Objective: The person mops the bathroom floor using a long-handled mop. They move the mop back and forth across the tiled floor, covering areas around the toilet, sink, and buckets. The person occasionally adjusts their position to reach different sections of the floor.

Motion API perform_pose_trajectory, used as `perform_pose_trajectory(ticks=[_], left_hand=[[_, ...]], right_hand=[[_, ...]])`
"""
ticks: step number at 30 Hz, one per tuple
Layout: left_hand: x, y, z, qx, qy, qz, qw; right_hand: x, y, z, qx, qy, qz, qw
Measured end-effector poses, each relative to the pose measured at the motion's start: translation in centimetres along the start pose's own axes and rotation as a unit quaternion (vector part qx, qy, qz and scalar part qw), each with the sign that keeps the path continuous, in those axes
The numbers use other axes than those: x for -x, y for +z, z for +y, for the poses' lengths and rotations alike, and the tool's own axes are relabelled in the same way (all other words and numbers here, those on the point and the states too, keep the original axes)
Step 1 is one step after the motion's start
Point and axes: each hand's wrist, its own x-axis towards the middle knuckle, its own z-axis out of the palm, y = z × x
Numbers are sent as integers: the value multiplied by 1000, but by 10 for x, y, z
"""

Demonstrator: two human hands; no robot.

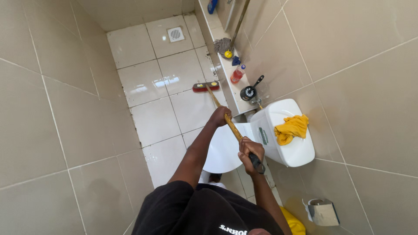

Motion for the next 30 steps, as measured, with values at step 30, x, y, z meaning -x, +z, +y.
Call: perform_pose_trajectory(ticks=[30], left_hand=[[25, -85, -55, -21, -67, 102, 992]], right_hand=[[-70, 70, 11, -55, 40, 3, 998]])
